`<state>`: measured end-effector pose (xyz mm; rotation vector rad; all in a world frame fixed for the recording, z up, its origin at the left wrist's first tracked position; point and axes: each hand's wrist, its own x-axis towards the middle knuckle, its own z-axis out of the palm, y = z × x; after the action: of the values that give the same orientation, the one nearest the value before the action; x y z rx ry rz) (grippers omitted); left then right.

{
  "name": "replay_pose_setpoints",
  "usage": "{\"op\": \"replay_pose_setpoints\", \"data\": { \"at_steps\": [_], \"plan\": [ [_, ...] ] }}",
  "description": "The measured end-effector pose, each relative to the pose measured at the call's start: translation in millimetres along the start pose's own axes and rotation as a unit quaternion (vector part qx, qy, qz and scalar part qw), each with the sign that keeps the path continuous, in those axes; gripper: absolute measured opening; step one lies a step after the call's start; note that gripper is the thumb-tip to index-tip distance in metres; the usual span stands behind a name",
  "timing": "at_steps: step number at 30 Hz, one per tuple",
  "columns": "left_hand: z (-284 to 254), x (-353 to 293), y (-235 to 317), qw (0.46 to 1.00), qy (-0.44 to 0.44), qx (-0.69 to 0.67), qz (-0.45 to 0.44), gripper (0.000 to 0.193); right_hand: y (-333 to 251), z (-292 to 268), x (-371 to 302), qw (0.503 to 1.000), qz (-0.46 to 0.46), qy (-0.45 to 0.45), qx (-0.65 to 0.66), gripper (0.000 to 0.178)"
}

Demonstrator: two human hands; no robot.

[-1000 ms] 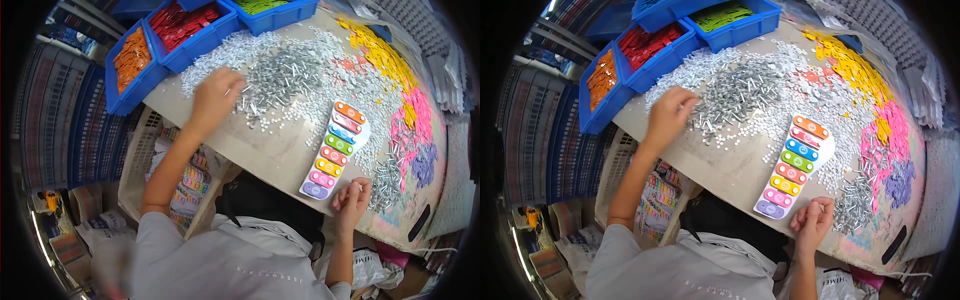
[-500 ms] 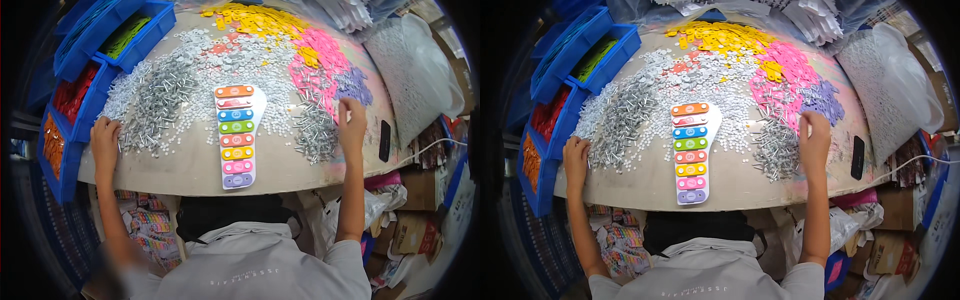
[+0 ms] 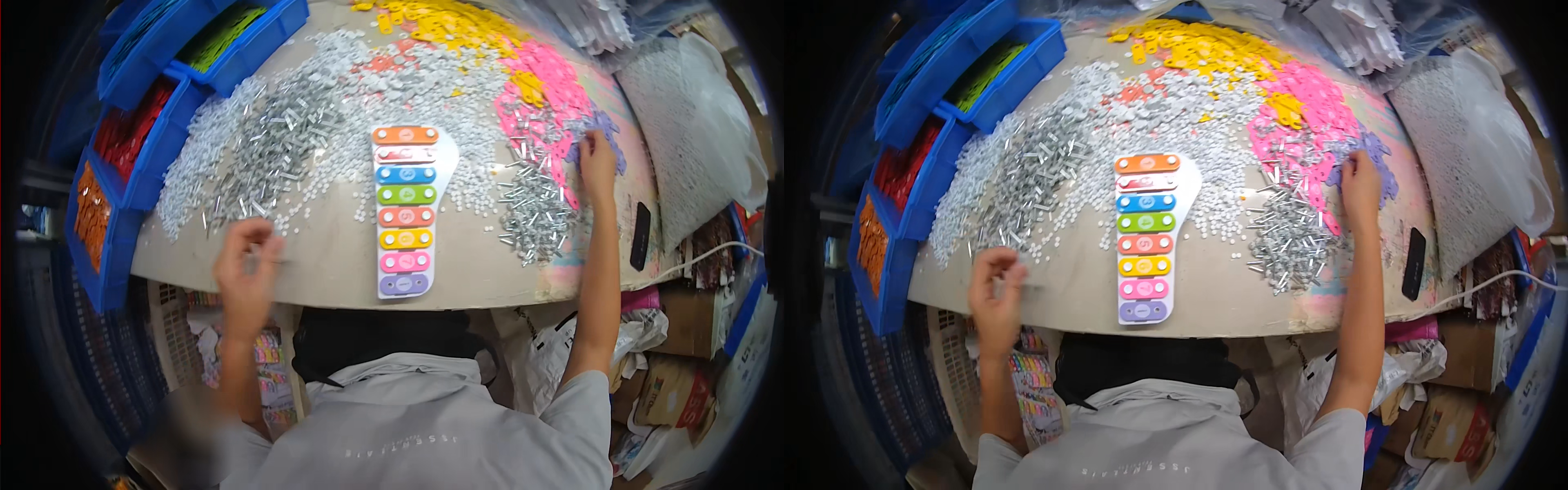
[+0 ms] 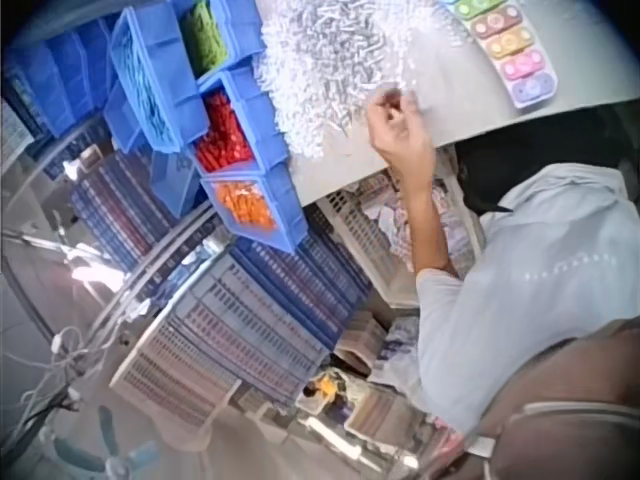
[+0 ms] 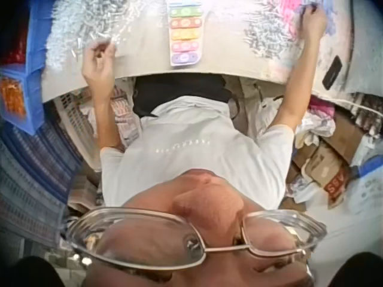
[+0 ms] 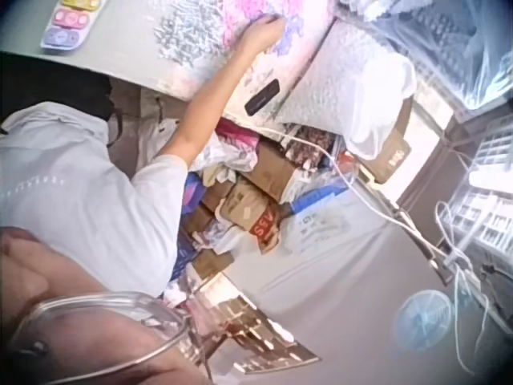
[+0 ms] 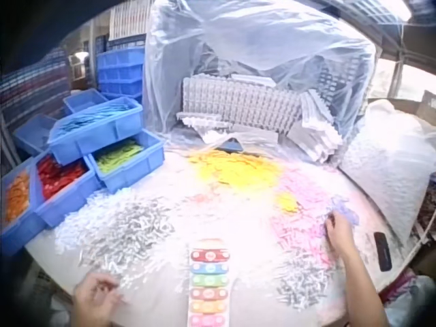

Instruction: Assembling a colorful plastic toy by inserting small metal pins and snapping plastic color keys into a white base frame.

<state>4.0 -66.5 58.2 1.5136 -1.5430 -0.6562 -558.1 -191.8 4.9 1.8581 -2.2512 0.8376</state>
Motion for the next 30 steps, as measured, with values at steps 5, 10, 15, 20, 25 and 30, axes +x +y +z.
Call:
{"op": "replay_pose_setpoints", "data": {
  "at_steps": [5, 10, 15, 20, 25, 30],
  "plan": [
    [40, -31, 14, 0.933, -0.149, -0.288, -0.155, 0.008, 15, -9, 2, 0.999, -0.007, -0.019, -0.027, 0.015],
    [53, -30, 23, 0.821, -0.279, -0.421, -0.265, 0.013, -10, -20, -25, 0.998, -0.011, 0.062, 0.012, 0.015],
    [60, -38, 20, 0.824, -0.291, -0.409, -0.262, 0.013, -158, -46, -107, 0.966, -0.067, 0.062, 0.241, 0.003],
    [62, -36, 20, 0.815, -0.333, -0.374, -0.29, 0.017, -230, -58, -179, 0.925, -0.181, -0.108, 0.317, 0.022],
    [69, -39, 24, 0.874, -0.298, -0.311, -0.226, 0.047, -245, -45, -201, 0.915, -0.184, -0.134, 0.334, 0.027],
    [71, -34, 28, 0.888, -0.337, -0.219, -0.222, 0.069, -243, -39, -200, 0.918, -0.255, -0.118, 0.28, 0.027]
  ]
}}
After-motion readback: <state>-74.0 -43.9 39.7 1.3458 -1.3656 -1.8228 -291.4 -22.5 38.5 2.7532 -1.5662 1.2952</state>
